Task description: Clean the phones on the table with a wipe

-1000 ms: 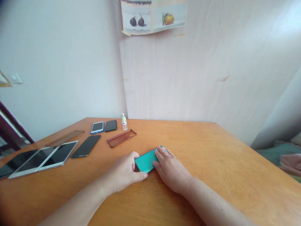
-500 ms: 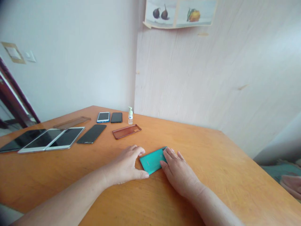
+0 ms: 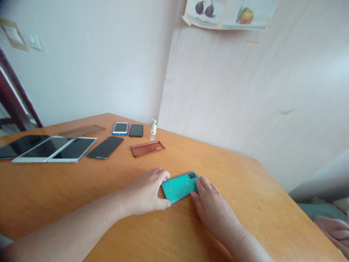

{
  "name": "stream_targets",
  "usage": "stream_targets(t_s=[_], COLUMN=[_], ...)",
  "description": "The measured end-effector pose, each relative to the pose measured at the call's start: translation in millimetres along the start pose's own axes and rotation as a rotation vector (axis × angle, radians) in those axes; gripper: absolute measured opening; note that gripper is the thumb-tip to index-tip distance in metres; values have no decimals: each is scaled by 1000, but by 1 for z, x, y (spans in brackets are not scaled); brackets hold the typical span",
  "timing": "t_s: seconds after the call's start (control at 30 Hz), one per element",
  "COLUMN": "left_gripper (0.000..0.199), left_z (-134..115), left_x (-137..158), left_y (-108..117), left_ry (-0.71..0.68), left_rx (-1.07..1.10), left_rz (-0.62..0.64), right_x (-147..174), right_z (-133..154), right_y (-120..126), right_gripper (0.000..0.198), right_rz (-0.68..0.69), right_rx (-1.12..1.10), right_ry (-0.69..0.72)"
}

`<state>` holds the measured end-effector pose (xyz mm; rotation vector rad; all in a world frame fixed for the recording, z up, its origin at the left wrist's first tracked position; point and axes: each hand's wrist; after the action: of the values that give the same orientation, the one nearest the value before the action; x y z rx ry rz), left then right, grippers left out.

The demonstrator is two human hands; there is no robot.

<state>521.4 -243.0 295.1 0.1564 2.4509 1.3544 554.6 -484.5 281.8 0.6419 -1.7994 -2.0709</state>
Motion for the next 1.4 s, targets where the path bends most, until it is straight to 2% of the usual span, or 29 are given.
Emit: stream_targets(t_s=[0.07, 0.13, 0.2, 0.27, 0.37, 0.43, 0.5, 0.57, 0.63, 0.7, 0.77, 0.93, 1.03, 1.17, 1.23, 1.3, 1.4], left_gripper=[39, 34, 33, 35, 41, 42, 42, 40, 35, 32, 34, 41, 43, 40, 40, 45, 52], left_z=[0, 1, 2, 2, 2, 2, 3, 4, 4, 4, 4, 3, 4, 6, 6, 6, 4], left_x=[0, 0, 0, 0, 0, 1, 1, 1, 0, 0, 0, 1, 0, -1, -1, -1, 0], left_y=[0, 0, 0, 0, 0, -1, -2, -3, -3, -2, -2, -3, -5, -7, -7, -7, -8], left_ry=[-9, -32, -50, -51, -37, -35, -35, -43, -54, -62, -60, -41, -35, -47, -52, -48, -24], left_rx=[-3, 3, 15, 23, 29, 40, 46, 36, 22, 14, 12, 25, 39, 31, 28, 34, 44], left_rz=[4, 0, -8, -7, -12, -26, -38, -38, -28, -16, -12, -28, -33, -32, -30, -32, -31], right_x=[9, 19, 23, 20, 8, 3, 5, 11, 19, 22, 19, 0, 3, 15, 15, 10, -2], right_z=[21, 44, 55, 45, 9, -7, -3, 18, 41, 51, 42, -10, -2, 37, 42, 32, 4], right_y=[7, 15, 20, 18, 7, 1, 1, 8, 17, 24, 23, 2, -3, 6, 9, 7, -3], right_gripper=[57, 58, 59, 57, 57, 54, 52, 55, 57, 61, 59, 54, 56, 57, 56, 54, 51], right_rz=[65, 161, 180, 141, 26, -27, -35, 15, 142, 199, 177, -41, -49, 106, 144, 116, 29], right_rx=[-40, -123, -182, -183, -86, -49, -56, -100, -169, -215, -216, -105, -121, -234, -255, -215, -113], right_ry=[69, 208, 288, 252, 56, -10, 2, 84, 227, 298, 272, 37, 65, 287, 330, 281, 99])
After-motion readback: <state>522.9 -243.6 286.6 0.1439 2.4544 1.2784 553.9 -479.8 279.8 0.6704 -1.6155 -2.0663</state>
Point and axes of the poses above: each hand's wrist, its own x-axis away from the middle knuckle, its own y-axis out of the back of the hand, z = x × y, and after that the axes turned 1 degree about -x, right-handed
